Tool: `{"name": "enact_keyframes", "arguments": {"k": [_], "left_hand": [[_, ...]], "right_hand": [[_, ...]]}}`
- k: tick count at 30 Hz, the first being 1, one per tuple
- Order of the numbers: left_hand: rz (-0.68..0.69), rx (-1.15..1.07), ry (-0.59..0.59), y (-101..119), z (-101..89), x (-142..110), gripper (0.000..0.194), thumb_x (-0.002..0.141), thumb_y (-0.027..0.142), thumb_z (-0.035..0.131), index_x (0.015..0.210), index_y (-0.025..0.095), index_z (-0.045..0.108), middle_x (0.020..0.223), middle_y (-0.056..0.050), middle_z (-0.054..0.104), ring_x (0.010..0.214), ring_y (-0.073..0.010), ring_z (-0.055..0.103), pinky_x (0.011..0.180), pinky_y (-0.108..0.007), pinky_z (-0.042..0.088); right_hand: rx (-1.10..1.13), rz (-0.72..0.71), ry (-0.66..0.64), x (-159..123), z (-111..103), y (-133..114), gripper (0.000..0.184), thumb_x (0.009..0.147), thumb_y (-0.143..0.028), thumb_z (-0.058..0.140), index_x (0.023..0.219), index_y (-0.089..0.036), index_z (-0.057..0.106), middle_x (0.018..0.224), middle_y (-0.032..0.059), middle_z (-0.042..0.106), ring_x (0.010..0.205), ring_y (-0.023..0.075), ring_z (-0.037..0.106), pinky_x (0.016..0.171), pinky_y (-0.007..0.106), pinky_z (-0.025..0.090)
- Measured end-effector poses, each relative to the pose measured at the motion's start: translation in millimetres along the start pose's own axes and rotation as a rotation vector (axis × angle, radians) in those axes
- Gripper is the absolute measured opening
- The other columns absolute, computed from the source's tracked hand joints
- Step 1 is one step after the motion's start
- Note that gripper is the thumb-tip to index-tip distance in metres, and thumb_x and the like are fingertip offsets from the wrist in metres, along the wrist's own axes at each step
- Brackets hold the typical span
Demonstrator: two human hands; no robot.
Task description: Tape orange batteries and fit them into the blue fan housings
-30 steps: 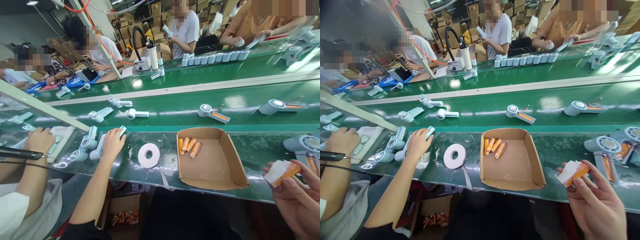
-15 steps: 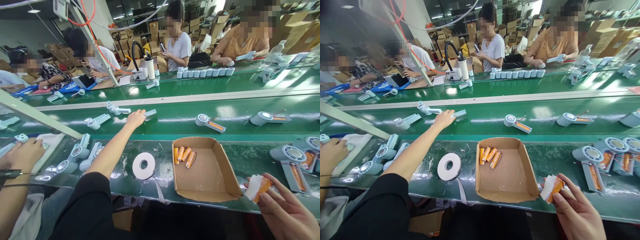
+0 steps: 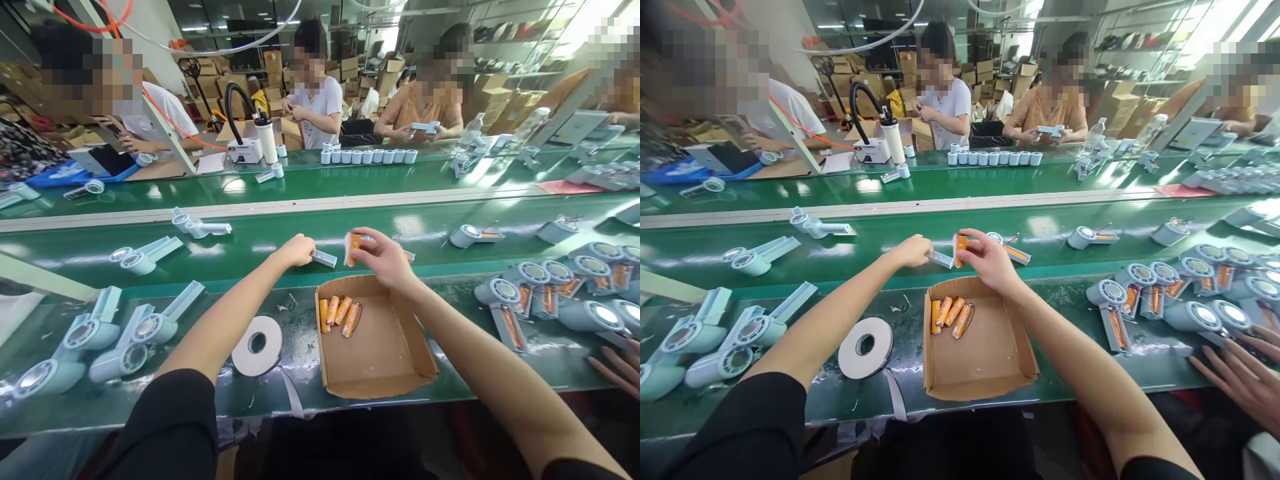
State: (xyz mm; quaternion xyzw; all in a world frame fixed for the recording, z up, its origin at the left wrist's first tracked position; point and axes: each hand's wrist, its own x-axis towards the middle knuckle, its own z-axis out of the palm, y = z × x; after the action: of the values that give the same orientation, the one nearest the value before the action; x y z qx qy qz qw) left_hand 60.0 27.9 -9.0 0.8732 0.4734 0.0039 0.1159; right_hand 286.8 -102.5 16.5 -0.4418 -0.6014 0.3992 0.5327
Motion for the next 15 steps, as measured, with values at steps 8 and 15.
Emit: {"name": "enact_keyframes", "arguments": {"k": [8, 15], "left_hand": [[-0.065, -0.039, 0.024, 5, -2.0, -2, 0.018, 0.089, 0.031, 0.067, 0.101, 0.030, 0.081, 0.117, -0.004, 0.080, 0.113, -0.0265, 0.071, 0.092, -0.031, 0.052], [-0.131, -0.134, 0.101, 18, 7.8, 6, 0.023, 0.099, 0.028, 0.055, 0.111, 0.028, 0.075, 0.114, -0.004, 0.080, 0.108, -0.0241, 0.072, 0.090, -0.031, 0.051]], "right_hand": [[-0.688, 0.065, -0.374, 68, 31, 36, 0.037, 0.091, -0.015, 0.065, 0.127, -0.024, 0.070, 0.094, 0.0013, 0.082, 0.091, 0.0190, 0.076, 0.092, 0.032, 0.055], [-1.173, 0.007, -0.578, 67, 27, 43, 0.043, 0.099, -0.029, 0.061, 0.141, -0.030, 0.066, 0.104, 0.0057, 0.081, 0.093, 0.0279, 0.076, 0.084, 0.034, 0.054]]}}
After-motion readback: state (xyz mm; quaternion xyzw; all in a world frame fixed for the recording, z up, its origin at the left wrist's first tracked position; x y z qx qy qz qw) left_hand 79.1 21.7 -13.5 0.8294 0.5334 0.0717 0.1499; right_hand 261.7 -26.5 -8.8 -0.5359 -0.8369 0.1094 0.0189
